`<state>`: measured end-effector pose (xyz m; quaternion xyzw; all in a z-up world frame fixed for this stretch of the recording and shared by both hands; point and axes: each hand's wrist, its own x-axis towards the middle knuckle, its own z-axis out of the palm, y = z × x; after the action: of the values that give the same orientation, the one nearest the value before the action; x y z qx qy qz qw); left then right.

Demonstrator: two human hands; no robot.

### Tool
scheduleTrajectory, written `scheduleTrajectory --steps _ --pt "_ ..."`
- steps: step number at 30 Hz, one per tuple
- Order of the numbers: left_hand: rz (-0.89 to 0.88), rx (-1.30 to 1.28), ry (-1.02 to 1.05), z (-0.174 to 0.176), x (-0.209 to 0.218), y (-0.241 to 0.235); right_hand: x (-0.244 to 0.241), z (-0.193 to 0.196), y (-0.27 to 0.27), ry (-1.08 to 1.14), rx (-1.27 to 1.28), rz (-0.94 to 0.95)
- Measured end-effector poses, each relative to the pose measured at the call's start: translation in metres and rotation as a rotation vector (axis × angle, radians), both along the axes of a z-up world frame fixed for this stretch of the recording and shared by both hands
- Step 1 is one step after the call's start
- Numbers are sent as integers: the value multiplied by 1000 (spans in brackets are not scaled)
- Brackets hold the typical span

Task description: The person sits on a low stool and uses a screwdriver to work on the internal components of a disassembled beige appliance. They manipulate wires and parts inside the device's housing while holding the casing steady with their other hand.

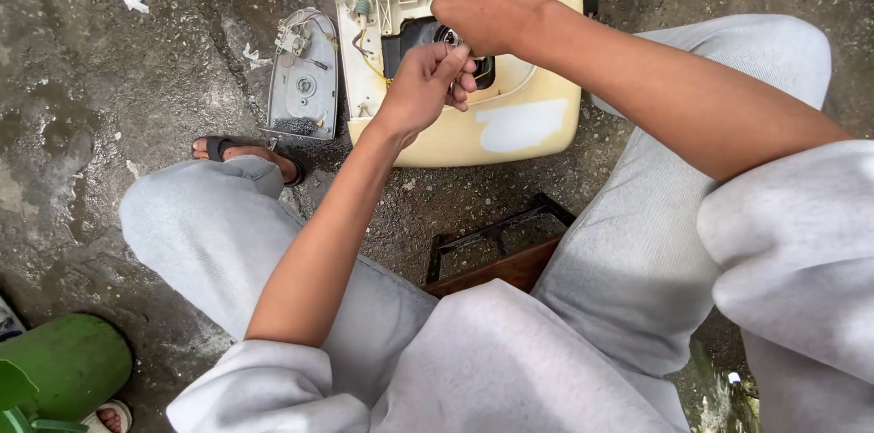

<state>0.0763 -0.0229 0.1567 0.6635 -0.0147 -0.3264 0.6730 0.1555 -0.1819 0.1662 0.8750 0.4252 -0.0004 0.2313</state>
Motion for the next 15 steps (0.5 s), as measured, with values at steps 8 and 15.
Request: scheduleTrajectory --steps 8,15 --pt "70 209 -164 -3 11 -7 16 0 -6 62 36 77" --pt "-100 456 -181 23 8 -12 40 -10 -40 155 158 -63"
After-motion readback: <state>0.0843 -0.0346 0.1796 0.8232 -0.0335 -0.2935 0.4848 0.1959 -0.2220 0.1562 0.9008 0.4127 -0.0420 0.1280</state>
